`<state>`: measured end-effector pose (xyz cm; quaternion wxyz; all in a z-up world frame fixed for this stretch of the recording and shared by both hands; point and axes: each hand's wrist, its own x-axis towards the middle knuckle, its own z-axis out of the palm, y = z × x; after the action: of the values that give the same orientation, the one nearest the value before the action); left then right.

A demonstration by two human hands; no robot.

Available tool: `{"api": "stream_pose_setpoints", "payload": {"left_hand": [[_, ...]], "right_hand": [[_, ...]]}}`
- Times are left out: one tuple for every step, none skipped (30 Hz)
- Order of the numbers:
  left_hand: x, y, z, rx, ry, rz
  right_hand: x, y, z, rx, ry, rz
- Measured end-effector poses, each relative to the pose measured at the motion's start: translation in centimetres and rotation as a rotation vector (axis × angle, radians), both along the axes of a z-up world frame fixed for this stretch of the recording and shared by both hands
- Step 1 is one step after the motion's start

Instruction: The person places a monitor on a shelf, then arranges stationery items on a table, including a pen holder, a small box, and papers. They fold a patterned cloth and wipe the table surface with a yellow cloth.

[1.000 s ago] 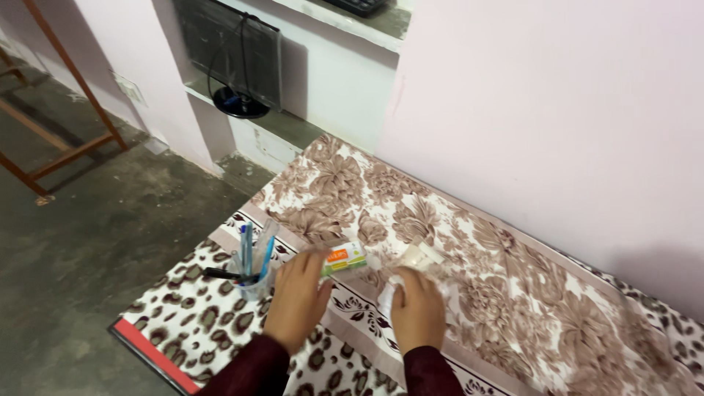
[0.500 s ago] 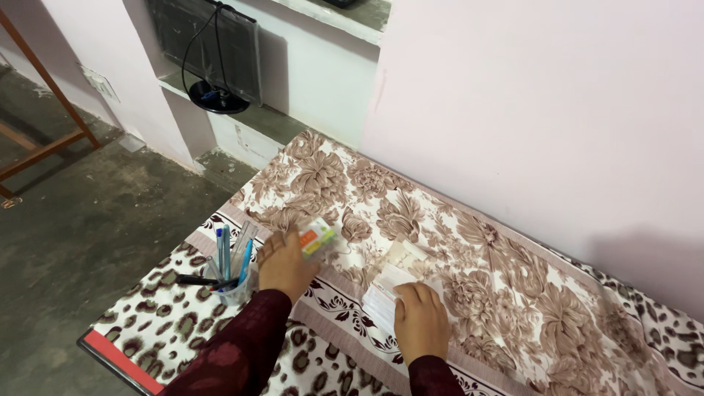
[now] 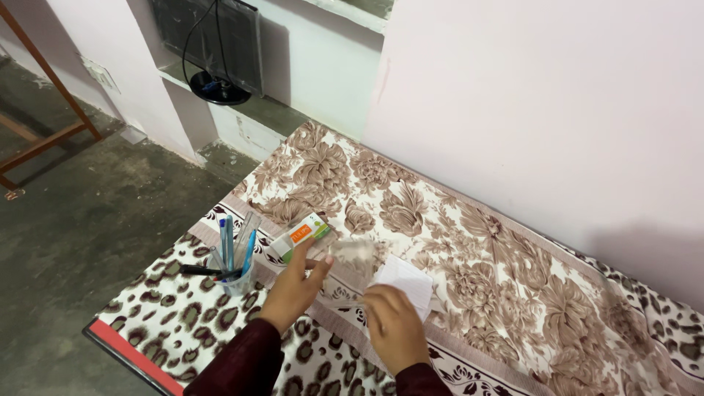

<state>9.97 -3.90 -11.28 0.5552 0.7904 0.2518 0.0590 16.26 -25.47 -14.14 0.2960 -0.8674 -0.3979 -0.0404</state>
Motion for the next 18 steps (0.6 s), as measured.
{"api": "stream_pose_setpoints", "payload": {"left_hand": [[-0.6,0.0,0.1,0.028,0.007,-0.016],[-1.2,0.0,0.1,0.042,0.019,-0.003],[-1.8,0.0,0.0,0.057,0.031,0.011],[-2.6,0.1,-0.2,0.071,0.044,0.025],[-3.2,0.2,-0.5,0.176,0.02,0.022],[-3.6,0.5,-0.7,0.282,-0.005,0.017],[-3.9,0.6,-1.0,0.387,-0.03,0.012],[-4.1,0.7,-1.1,0.426,-0.03,0.022],[-4.3,0.8,-1.2,0.465,-0.03,0.032],[-4.6,0.9,-1.1,0.504,-0.03,0.042],[-4.8,0.9,-0.9,0.513,-0.005,0.038],[-5.0,1.0,-0.7,0.523,0.019,0.035],[-5.2,1.0,-0.4,0.532,0.043,0.032],[-5.4,1.0,0.0,0.541,0.063,0.022],[-5.7,0.9,0.3,0.55,0.083,0.013],[-5.9,0.9,0.7,0.559,0.103,0.002],[-6.0,0.8,1.1,0.551,0.101,0.015],[-6.2,0.7,1.5,0.54,0.1,0.028]], "right_hand": [[-0.3,0.0,0.0,-0.003,-0.064,0.081],[-0.7,0.1,-0.1,-0.006,-0.128,0.163],[-1.0,0.0,-0.1,-0.008,-0.192,0.245],[-1.4,-0.2,-0.1,-0.04,-0.161,0.263],[-1.6,-0.5,0.0,-0.072,-0.13,0.28],[-1.6,-0.8,-0.1,-0.104,-0.099,0.296],[-1.4,-0.8,-0.2,-0.139,-0.125,0.29],[-1.0,-0.8,-0.3,-0.174,-0.15,0.283],[-0.5,-0.8,-0.4,-0.208,-0.176,0.276],[0.2,-0.8,-0.4,-0.21,-0.13,0.159],[0.9,-0.9,-0.4,-0.211,-0.084,0.042],[1.6,-1.3,-0.2,-0.212,-0.039,-0.073],[2.4,-1.7,0.0,-0.274,-0.025,-0.109],[3.4,-2.1,0.4,-0.335,-0.009,-0.145],[4.3,-2.2,0.7,-0.396,0.007,-0.182],[5.0,-2.3,1.0,-0.477,0.039,-0.187],[5.7,-2.3,1.2,-0.557,0.071,-0.193],[6.1,-2.4,1.3,-0.64,0.105,-0.199]]}}
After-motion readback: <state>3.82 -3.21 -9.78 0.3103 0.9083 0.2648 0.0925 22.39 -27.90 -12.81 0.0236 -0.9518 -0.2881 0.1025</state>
